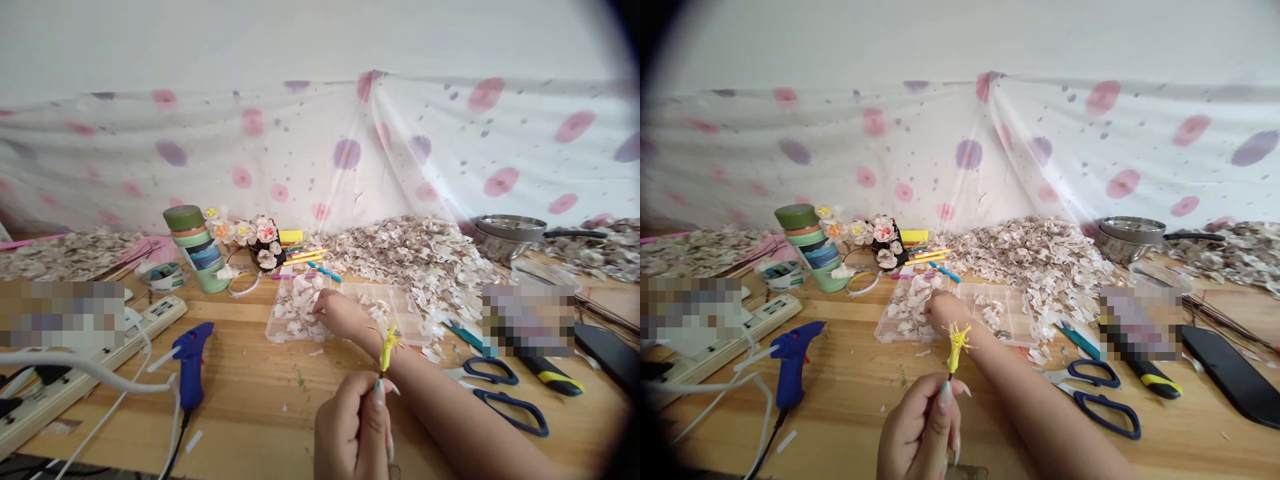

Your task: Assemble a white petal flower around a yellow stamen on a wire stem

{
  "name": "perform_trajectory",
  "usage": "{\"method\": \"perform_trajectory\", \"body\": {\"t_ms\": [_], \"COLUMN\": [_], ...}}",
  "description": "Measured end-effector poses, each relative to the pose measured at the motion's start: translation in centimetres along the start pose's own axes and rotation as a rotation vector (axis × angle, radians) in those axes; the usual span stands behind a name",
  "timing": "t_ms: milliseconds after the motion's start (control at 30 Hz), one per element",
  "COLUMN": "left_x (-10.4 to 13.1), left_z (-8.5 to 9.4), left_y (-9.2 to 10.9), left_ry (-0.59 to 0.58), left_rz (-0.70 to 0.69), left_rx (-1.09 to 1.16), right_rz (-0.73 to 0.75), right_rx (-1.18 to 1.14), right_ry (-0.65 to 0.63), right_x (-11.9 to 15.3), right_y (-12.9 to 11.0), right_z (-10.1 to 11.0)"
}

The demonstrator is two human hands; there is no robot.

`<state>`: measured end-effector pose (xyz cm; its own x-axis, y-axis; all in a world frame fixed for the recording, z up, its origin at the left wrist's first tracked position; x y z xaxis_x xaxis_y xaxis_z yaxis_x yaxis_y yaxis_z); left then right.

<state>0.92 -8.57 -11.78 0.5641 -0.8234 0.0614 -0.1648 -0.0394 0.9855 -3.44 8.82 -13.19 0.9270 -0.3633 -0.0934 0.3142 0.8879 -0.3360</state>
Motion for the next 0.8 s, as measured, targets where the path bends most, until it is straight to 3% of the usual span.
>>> {"method": "perform_trajectory", "body": {"t_ms": [167, 300, 400, 567, 800], "left_x": [-1.7, -4.0, -5.2, -5.5, -4.9], "left_z": [2.3, 5.3, 6.5, 5.7, 4.2], "left_y": [0.1, 0.0, 0.0, -0.2, -0.1], "left_ry": [0.137, 0.321, 0.372, 0.335, 0.276], "left_rz": [0.112, 0.126, 0.101, 0.148, 0.2], "left_rx": [0.171, 0.26, 0.252, 0.242, 0.215], "right_rz": [0.01, 0.015, 0.067, 0.11, 0.093], "right_rx": [-0.102, -0.226, -0.316, -0.354, -0.288], "right_ry": [-0.013, -0.011, -0.054, -0.1, -0.095], "right_x": [0.2, 1.5, 3.1, 5.5, 6.8], "right_y": [0.0, -0.7, -1.7, -3.7, -6.0], "right_z": [1.5, 4.5, 6.9, 9.1, 9.6]}}
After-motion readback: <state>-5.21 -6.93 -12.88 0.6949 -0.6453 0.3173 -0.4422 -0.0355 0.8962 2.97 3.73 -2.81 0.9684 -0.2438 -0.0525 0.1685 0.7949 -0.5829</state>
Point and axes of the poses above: each hand's wrist, its own x-axis away from the middle knuckle, its own z-axis out of the back of the hand, y = z × x, the point moved 4 cm from there along -x, towards the middle knuckle, and after that the axes turned 12 degrees about z, right-handed, at the moved point
